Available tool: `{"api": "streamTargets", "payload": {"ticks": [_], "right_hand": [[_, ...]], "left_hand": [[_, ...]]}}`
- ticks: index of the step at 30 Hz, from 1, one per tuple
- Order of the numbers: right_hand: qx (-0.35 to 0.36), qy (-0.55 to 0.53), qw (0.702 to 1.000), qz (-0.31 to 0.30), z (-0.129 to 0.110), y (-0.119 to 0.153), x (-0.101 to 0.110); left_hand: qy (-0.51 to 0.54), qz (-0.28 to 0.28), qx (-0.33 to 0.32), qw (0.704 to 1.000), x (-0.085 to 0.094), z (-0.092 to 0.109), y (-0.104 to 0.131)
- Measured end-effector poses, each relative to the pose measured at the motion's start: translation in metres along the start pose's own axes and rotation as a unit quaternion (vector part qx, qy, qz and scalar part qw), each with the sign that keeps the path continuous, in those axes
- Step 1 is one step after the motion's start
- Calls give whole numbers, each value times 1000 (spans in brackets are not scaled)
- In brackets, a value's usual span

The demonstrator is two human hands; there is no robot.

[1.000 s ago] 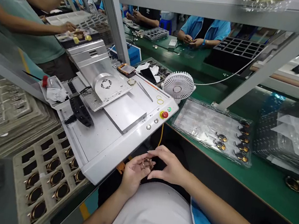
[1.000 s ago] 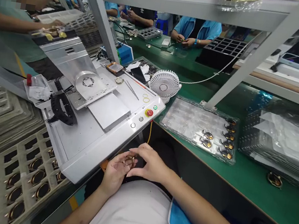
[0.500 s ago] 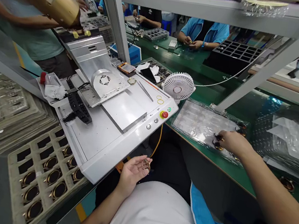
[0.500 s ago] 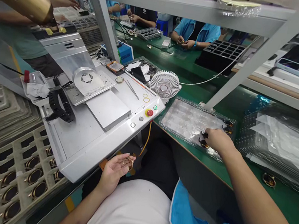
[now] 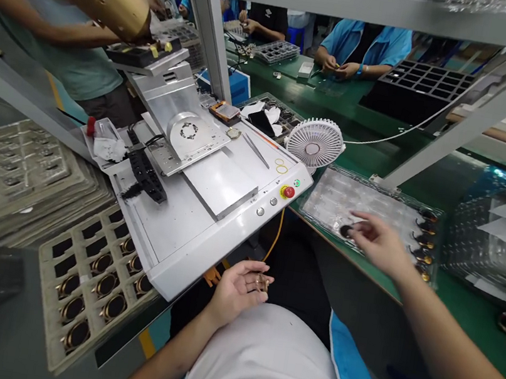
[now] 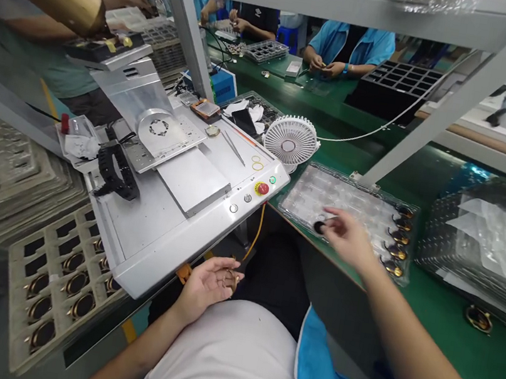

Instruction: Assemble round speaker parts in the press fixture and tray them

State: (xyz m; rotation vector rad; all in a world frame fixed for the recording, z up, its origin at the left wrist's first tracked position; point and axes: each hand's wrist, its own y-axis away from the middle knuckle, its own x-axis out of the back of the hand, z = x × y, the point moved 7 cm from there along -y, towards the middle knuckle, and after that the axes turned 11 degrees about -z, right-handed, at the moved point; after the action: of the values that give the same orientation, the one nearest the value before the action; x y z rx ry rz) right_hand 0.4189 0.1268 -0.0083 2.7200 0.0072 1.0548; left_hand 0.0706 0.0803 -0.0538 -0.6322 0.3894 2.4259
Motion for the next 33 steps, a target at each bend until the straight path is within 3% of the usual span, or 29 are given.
{"api": "streamTargets", "payload": {"ticks": [1, 3, 4, 6, 9, 12, 19, 22, 25, 28, 30, 33], "right_hand": [[55, -123, 990, -44, -22, 4, -27], [128, -287, 938, -148, -69, 14, -79], [152, -322, 917, -182, -90, 19, -99], [201, -312, 907, -201, -125, 25, -123], [301, -217, 919, -135, -156, 27, -128], [373, -175, 907, -85, -166, 28, -128], [428, -130, 886, -123, -184, 31, -131], [387, -128, 906, -116, -199, 6, -116], [244, -198, 943, -109, -206, -44, -102], [109, -237, 956, -132, -210, -85, -100], [59, -214, 966, -131, -209, -99, -99], [48, -162, 984, -57, -198, -95, -92]], "left_hand": [[-8, -24, 1, 1000, -6, 3, -2], [-24, -71, -10, 997, -18, 11, -5], [-30, -85, -20, 996, -21, 15, -5], [-37, -87, -32, 995, -21, 23, -5], [-33, -55, -37, 997, -11, 30, 3], [-4, -34, -39, 999, -3, 34, 12], [64, 7, -31, 997, 7, 31, 19], [43, 38, -52, 997, 12, 36, 16], [20, 38, -69, 997, 11, 45, 14], [-4, 26, -83, 996, 7, 53, 16], [-31, 25, -88, 995, 5, 57, 21], [-90, 35, -106, 990, 3, 59, 33]]}}
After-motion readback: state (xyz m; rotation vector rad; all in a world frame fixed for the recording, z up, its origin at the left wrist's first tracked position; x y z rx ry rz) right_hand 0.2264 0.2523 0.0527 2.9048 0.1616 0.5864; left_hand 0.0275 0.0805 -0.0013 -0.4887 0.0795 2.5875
